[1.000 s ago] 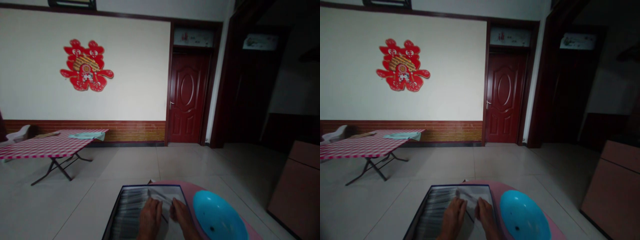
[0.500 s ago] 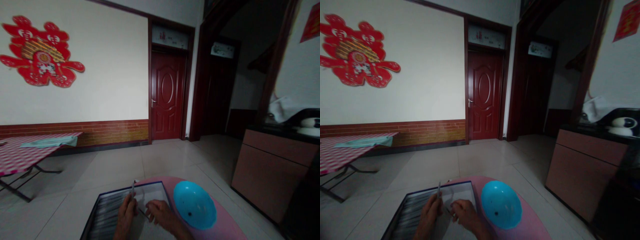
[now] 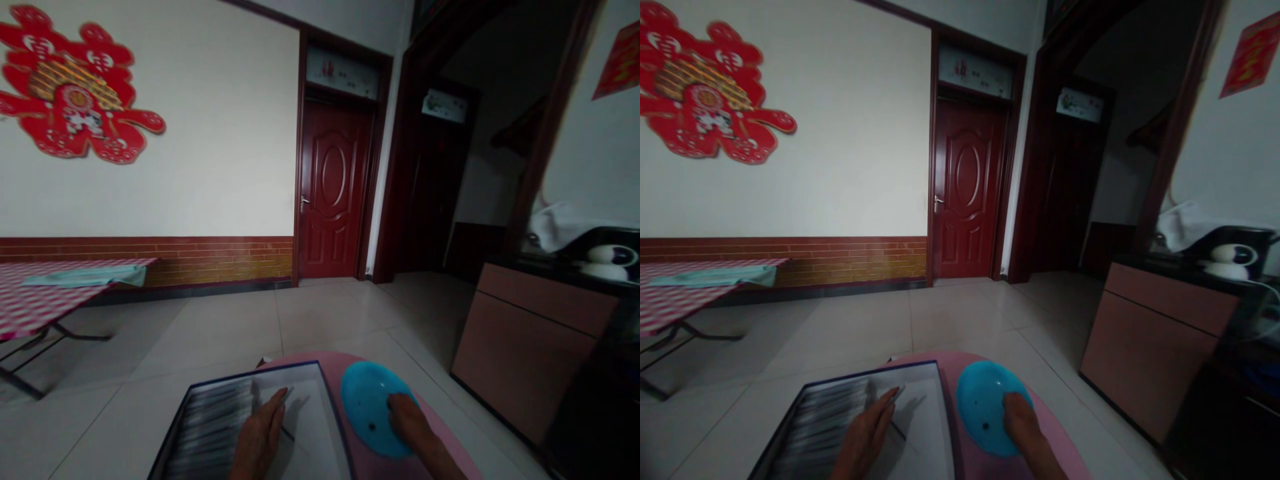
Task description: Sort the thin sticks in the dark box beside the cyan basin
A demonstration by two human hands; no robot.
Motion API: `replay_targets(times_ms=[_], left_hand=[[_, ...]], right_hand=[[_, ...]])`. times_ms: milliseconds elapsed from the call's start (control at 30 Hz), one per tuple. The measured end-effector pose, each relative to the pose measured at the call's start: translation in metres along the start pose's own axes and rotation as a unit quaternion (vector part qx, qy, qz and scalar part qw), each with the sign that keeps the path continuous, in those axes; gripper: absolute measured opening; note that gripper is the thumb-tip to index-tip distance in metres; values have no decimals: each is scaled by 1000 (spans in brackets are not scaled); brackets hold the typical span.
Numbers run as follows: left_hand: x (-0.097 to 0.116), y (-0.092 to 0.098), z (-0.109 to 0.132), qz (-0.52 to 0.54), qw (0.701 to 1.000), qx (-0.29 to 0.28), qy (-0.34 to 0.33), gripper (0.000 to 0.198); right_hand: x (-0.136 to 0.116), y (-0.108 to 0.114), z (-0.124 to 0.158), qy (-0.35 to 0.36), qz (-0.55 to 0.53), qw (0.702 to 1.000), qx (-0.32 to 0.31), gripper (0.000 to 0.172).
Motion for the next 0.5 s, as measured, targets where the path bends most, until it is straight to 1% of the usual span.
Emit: replay_targets(times_ms=[133, 233, 300, 367, 400, 433, 467, 500], left_hand=[[1, -1, 2, -23, 999, 11, -39, 36], [6, 0, 4, -29, 996, 41, -75, 34], [9, 1, 4, -30, 993, 63, -94, 32], [11, 1, 5, -32, 991, 75, -101, 32], [11, 2, 5, -33, 991, 76, -101, 32], [12, 2, 4, -34, 992, 73, -99, 32], [12, 3, 4, -33, 993, 66, -94, 32], [13, 3, 4, -30, 994, 57, -86, 32]], right_hand=[[-9, 0, -2, -2, -12, 1000, 2, 26], [-27, 6, -14, -5, -44, 999, 21, 31], [-49, 8, -22, 2, -82, 996, 34, 34], [-82, 7, -26, 19, -130, 991, 38, 35], [-99, 4, -26, 21, -173, 984, 35, 34], [-117, 0, -24, 17, -230, 973, 23, 32], [-131, -8, -21, -24, -349, 937, -3, 31], [-144, -18, -16, -74, -460, 885, -26, 32]])
Point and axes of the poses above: each hand's wrist, its own z-axis away from the middle knuckle, its own y-axis out of the back of the hand, x = y × z, the point moved 7 cm from there along -z, towards the middle knuckle, and after that the axes turned 5 degrees about x, right-handed, at the moved point
